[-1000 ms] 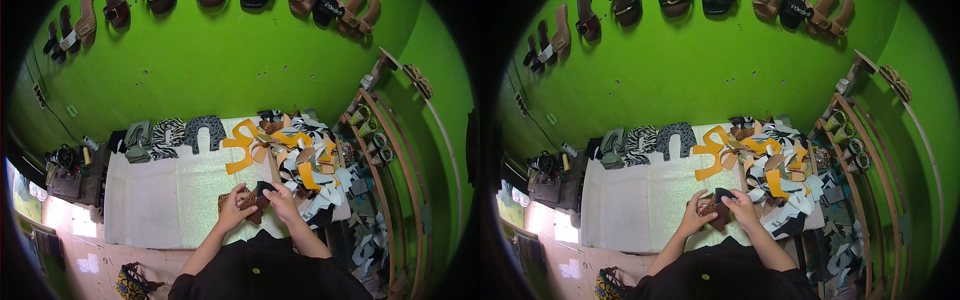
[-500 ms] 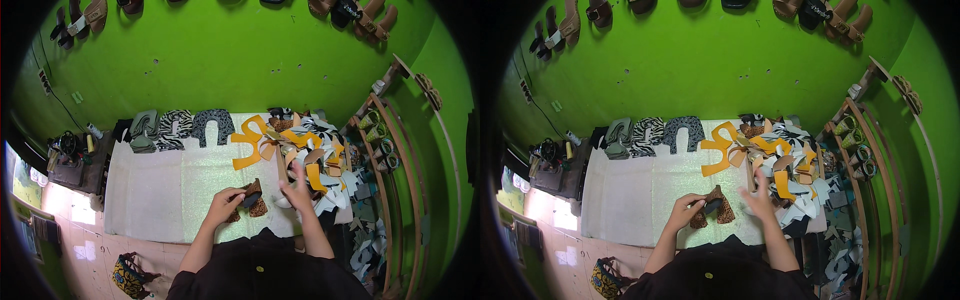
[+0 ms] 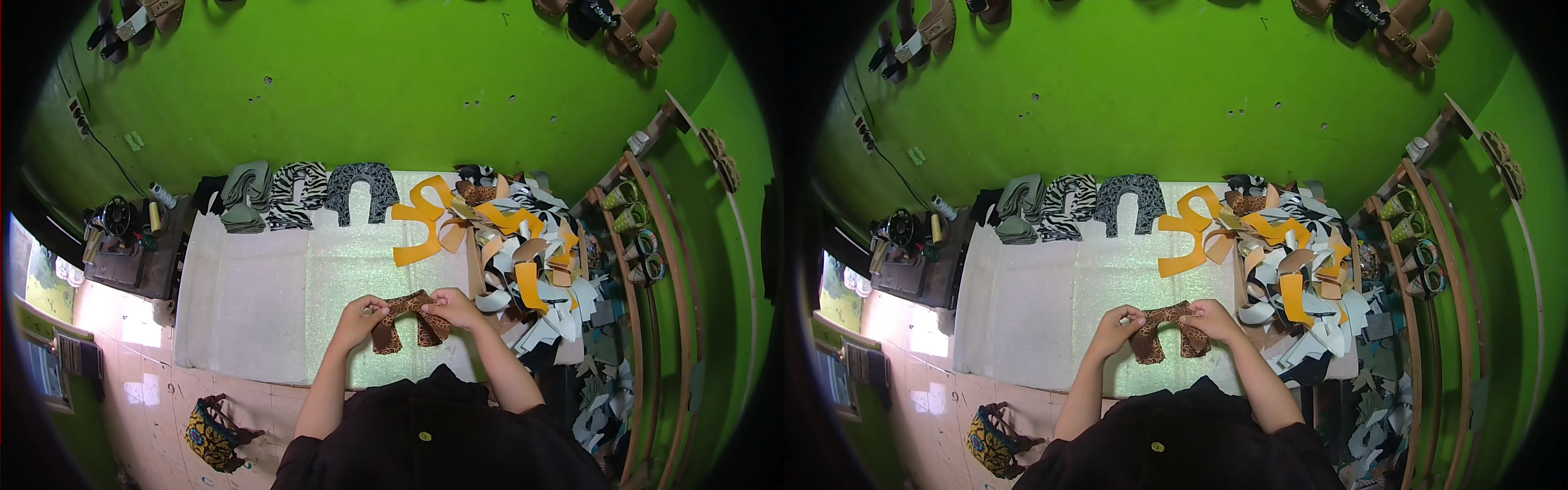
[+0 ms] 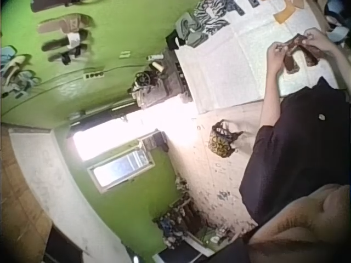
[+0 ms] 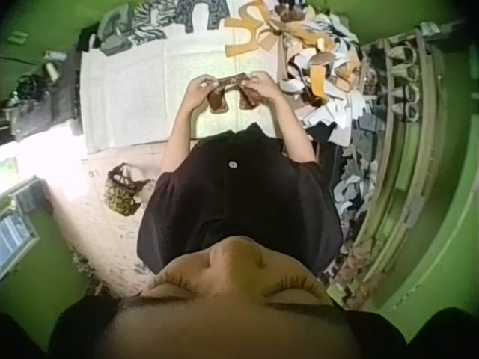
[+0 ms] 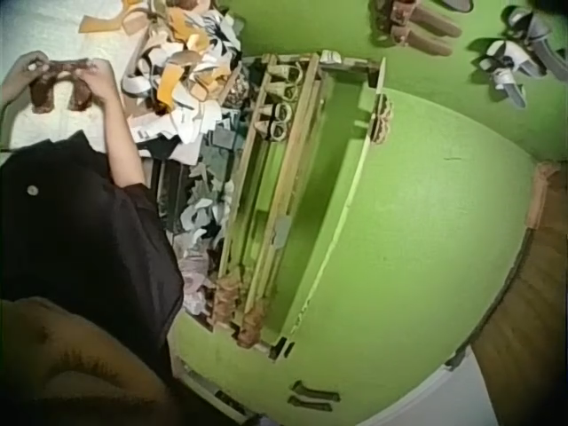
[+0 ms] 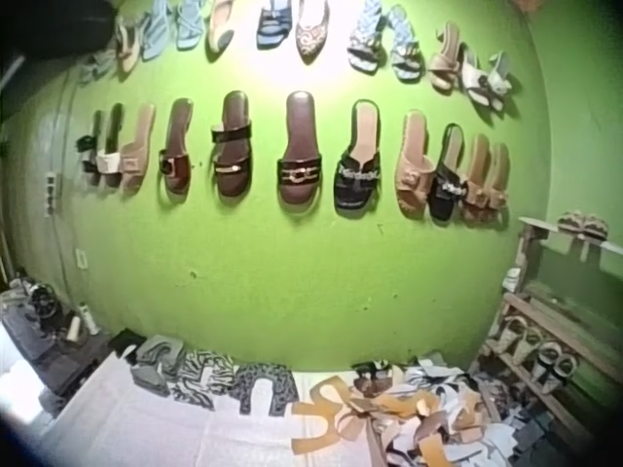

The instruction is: Sort and organize various patterned fabric and leather upper components for shoe manufacturing.

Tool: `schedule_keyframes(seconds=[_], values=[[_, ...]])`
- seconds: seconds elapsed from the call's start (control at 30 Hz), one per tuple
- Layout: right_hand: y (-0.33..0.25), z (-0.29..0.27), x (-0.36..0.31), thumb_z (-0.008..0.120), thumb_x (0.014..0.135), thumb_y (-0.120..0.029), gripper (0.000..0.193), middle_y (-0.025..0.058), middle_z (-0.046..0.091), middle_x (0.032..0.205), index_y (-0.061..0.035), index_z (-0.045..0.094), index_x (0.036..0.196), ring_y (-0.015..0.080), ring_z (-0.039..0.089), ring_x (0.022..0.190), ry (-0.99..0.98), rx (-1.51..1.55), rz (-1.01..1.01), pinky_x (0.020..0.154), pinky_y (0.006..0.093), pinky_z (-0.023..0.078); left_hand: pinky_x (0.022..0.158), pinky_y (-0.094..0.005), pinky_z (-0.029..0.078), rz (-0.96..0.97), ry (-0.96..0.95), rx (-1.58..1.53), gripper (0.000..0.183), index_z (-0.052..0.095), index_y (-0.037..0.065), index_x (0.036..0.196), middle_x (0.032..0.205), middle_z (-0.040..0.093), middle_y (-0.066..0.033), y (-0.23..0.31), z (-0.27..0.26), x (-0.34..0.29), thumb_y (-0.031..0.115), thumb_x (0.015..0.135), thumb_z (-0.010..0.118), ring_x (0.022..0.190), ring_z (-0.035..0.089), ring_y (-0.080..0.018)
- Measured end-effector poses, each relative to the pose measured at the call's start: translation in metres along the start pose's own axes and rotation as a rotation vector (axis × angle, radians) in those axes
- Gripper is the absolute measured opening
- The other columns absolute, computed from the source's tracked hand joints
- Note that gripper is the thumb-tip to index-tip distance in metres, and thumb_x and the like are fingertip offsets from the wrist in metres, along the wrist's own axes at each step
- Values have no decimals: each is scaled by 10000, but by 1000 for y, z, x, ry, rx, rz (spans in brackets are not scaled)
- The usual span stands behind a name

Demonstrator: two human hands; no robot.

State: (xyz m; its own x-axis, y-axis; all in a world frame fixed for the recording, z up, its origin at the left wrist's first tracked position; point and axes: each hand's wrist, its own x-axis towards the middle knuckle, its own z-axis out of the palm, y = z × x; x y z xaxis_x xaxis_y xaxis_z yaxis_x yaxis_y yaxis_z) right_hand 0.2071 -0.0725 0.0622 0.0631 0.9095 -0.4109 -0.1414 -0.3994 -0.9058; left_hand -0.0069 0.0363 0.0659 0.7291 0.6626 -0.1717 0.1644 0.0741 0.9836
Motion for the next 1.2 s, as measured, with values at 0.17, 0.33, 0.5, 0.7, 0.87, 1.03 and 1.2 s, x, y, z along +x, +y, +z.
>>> schedule_keyframes(seconds=[0.17,0.33,0.5,0.7,0.87,1.03,1.2], values=[[63,10,27,655,801,-201,213,32,555,573,-3,590,757,90,451,497,606,-577,-175,467,265,351,655,-244,442,-6,324,23,190,591,1,936,755,582,-50,-57,24,22,99,791,665,704,532,-106],[75,29,29,596,818,-320,279,133,604,645,-41,603,824,310,588,637,796,-770,-105,723,394,394,663,-272,453,-2,336,273,274,570,15,1006,812,564,-75,-63,26,29,72,759,672,724,542,-136],[73,27,28,595,812,-350,299,150,626,702,-58,606,871,318,609,710,761,-815,-65,773,396,375,719,-345,465,100,397,449,394,531,9,1091,850,566,-126,-63,25,29,122,749,689,821,579,-223],[77,24,30,601,807,-362,308,147,637,733,-66,602,896,312,615,741,758,-799,-19,793,399,359,760,-343,484,-197,201,-46,769,324,52,1309,1087,484,-171,-41,23,8,189,687,755,873,585,-250],[67,33,26,598,813,-356,296,129,636,698,-78,586,915,301,616,717,767,-822,-25,785,392,340,841,-379,460,-53,245,398,838,281,66,1340,1148,439,-202,-54,16,3,181,662,761,977,539,-330],[45,46,15,599,806,-348,337,116,578,1082,-133,500,1046,235,559,968,806,-1128,38,767,428,309,917,-412,386,134,393,707,729,370,19,1289,1163,449,-228,-43,27,-1,211,683,727,1060,456,-377],[58,50,8,521,852,-260,442,97,417,1318,-154,425,1271,247,397,1216,715,-1256,-248,938,535,269,972,-477,319,309,302,750,681,368,-2,1293,1259,412,-239,-40,44,-17,268,739,658,1181,391,-371]])
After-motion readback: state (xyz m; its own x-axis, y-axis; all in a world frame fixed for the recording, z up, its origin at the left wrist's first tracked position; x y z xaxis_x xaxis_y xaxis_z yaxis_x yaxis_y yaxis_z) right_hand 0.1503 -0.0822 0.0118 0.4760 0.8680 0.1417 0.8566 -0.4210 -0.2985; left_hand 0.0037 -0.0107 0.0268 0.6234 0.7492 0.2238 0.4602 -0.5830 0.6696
